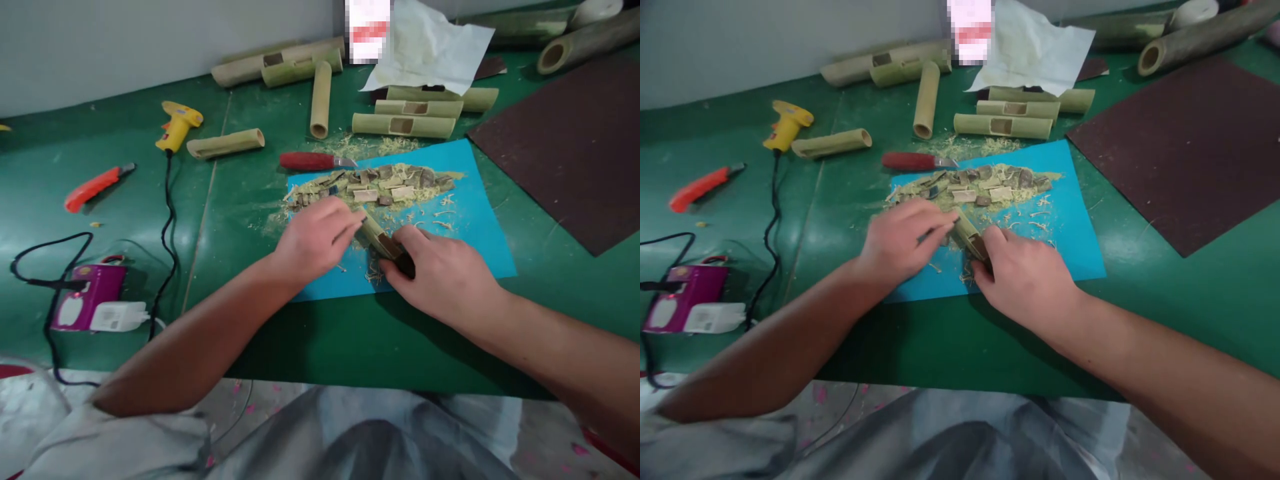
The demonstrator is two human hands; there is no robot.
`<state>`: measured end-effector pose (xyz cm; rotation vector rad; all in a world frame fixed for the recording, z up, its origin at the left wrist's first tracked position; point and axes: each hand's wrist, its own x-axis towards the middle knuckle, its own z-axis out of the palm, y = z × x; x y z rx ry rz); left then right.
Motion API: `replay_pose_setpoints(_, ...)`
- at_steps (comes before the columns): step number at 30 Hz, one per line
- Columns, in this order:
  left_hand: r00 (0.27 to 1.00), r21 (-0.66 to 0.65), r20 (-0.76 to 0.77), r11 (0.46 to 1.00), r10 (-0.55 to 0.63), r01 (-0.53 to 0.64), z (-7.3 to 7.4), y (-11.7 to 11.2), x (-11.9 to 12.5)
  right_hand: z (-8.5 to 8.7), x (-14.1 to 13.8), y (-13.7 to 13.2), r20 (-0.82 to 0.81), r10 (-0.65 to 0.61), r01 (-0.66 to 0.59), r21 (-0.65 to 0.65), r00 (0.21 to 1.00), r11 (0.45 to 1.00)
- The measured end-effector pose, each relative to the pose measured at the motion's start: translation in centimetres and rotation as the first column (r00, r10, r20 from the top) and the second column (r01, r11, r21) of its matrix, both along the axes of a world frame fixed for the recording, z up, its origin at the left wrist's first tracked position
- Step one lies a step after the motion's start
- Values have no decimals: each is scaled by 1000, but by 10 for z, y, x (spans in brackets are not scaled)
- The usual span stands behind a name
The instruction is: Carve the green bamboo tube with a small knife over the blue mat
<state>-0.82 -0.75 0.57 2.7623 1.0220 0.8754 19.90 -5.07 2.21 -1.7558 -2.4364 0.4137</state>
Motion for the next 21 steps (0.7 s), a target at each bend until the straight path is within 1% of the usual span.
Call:
replay_pose_setpoints(2,1000,-21,-11,1000,15,-15,-1,1,-1,1,-1,0,5,0,0,-3,1000,1000)
replay_pose_setpoints(5,1000,-47,-14,999,-4,3,-1,1,-2,1,-1,0,9,0,0,-3,1000,1000)
replay_pose_setpoints(8,1000,-62,-13,998,26,-27,-1,2,-2,1,-2,0,11,-15,15,-2,1000,1000)
replay_pose_setpoints(10,1000,-93,-16,996,9,-10,-1,2,-1,1,-3,-1,20,-24,25,-12,1000,1000)
replay_pose_setpoints(13,1000,-81,1,997,6,-6,-2,2,0,2,-3,-1,32,-30,31,-29,999,999)
replay_pose_setpoints(19,1000,-62,21,998,3,-1,-4,2,-1,4,-3,-1,42,-31,31,-20,999,999)
replay_pose_setpoints(21,1000,-74,5,997,6,-5,-4,3,-1,5,-4,-1,48,-30,31,-23,998,999)
